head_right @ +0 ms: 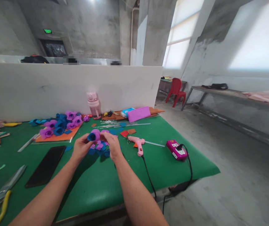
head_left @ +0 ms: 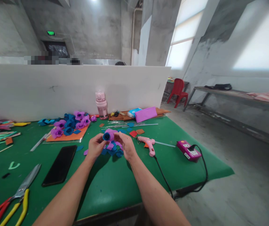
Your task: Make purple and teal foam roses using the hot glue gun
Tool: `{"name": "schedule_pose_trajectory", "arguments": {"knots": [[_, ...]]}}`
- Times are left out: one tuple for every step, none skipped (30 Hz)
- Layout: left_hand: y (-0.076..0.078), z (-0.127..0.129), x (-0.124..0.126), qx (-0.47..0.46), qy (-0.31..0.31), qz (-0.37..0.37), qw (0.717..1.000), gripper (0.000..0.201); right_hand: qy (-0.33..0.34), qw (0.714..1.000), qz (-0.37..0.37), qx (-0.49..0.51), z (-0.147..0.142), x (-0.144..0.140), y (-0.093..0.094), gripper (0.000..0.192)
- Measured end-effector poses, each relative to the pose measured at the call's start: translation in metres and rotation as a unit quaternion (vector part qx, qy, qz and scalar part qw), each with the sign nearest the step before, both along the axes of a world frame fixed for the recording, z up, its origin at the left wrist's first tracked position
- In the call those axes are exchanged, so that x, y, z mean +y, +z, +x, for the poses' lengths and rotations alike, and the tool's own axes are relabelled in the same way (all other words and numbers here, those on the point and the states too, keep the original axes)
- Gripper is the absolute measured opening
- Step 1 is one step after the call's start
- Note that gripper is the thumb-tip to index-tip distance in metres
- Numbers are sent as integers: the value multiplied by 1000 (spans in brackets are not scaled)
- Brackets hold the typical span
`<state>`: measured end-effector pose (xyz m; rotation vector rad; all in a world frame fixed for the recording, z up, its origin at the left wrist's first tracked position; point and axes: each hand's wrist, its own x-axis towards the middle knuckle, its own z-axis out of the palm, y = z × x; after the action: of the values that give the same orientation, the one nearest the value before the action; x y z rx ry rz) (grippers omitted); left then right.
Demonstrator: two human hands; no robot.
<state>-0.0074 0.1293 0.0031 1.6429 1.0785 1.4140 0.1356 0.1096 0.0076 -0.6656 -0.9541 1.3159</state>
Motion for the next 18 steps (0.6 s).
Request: {"name": "schedule_pose_trajectory", "arguments": {"knots": [[-1,0,1,5,1,4,1000,10,-2,1000,-1,-2,0,0,0,35],[-2,-1,1,11,2,10,1000,10,-2,1000,0,-4,0,0,1,35],[-3,-1,2,17,4,16,1000,9,0,1000,1,-6,1,0,1,36],[-4,-2,3,22,7,21,1000,10,4,1000,4,-8,1,0,0,36],[-5,-2,3,25,10,27,999,10,6,1000,5,-9,1,1,0,36],[-5,-3,4,29,14,31,999,10,6,1000,7,-11,1,1,-1,36],[-6,-3,4,33,18,34,999,10,5,1000,9,-13,2,2,-2,35],[-6,-3,4,38,21,36,998,10,4,1000,10,-14,2,3,-4,35],[-6,-4,4,43,24,38,998,9,3,1000,10,-14,2,3,-4,35],[-6,-4,4,47,24,40,998,9,4,1000,11,-10,2,3,-5,35],[-6,-4,4,50,24,43,998,8,8,1000,11,-3,2,3,-5,35],[-6,-4,4,53,23,46,997,7,14,1000,12,6,2,2,-4,36],[-7,-4,4,53,23,50,997,7,19,1000,13,18,3,1,-3,37],[-7,-4,4,53,23,52,997,6,20,999,13,31,4,0,-1,38],[-7,-4,4,51,24,52,997,6,18,999,12,42,4,0,0,40],[-7,-3,4,46,27,50,997,6,14,999,9,51,5,-1,2,41],[-6,-3,4,38,32,44,998,6,8,998,4,56,6,-1,2,42],[-5,-2,3,30,37,37,998,7,1,998,-1,58,7,-1,2,42]]}}
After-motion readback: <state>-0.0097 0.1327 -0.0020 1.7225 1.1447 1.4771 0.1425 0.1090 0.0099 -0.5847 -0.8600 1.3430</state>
